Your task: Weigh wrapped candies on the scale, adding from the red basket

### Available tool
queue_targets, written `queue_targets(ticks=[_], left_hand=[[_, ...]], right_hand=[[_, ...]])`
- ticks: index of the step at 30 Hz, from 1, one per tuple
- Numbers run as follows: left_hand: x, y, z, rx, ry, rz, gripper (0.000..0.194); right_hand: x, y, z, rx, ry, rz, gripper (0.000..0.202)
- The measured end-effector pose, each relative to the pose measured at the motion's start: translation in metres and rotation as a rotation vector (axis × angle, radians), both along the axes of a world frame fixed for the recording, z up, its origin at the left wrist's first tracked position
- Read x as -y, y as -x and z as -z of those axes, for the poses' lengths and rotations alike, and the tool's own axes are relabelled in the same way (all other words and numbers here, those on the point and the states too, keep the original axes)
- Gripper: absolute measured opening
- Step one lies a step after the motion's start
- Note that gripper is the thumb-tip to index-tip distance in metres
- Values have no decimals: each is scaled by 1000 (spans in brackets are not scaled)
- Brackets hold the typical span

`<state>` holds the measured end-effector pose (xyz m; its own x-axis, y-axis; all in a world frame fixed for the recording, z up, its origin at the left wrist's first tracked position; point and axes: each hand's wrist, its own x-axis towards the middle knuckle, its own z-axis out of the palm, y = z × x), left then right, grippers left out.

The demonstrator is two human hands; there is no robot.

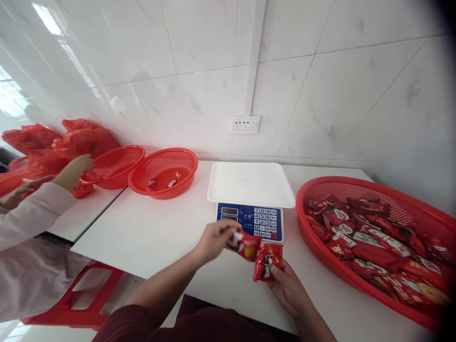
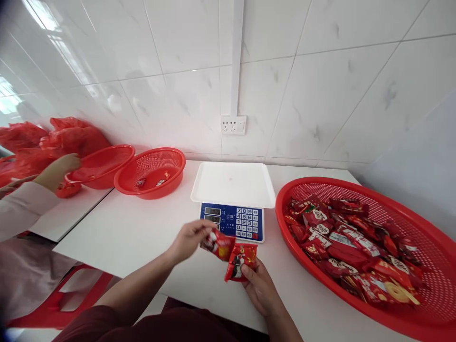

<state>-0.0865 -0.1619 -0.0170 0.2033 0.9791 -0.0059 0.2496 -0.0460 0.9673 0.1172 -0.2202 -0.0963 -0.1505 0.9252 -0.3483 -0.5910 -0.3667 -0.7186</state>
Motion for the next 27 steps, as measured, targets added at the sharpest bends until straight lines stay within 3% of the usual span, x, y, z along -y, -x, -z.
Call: queue_targets(ticks=[5,8,11,13,17,20,24,27], left_hand=[[-58,73,-54,-69,-427,-671,25],[-91,119,-81,3,-498,-813,34],[-96,127,-81,-118,-575,-898,42],[-83,106,-63,-218,-578,-813,47],[-31,29,-7,-223,-394,-246,42],[4,-19,29,-212,-287,104,32],[22,-45,55,-203,-90,405,25],[19,-48,64,-202,-12,495,21]], right_hand=[[4,2,-9,8,64,-110,35],[6,0,-11,30,54,-152,32],[6,1,-9,32,26,-147,28],[6,3,-10,39,14,-142,27],[4,3,-22,67,-23,-100,32],[-1,-16,-45,172,-193,-21,36],[-7,-75,-83,449,-302,256,39],[-7,-120,-105,651,-288,359,43]])
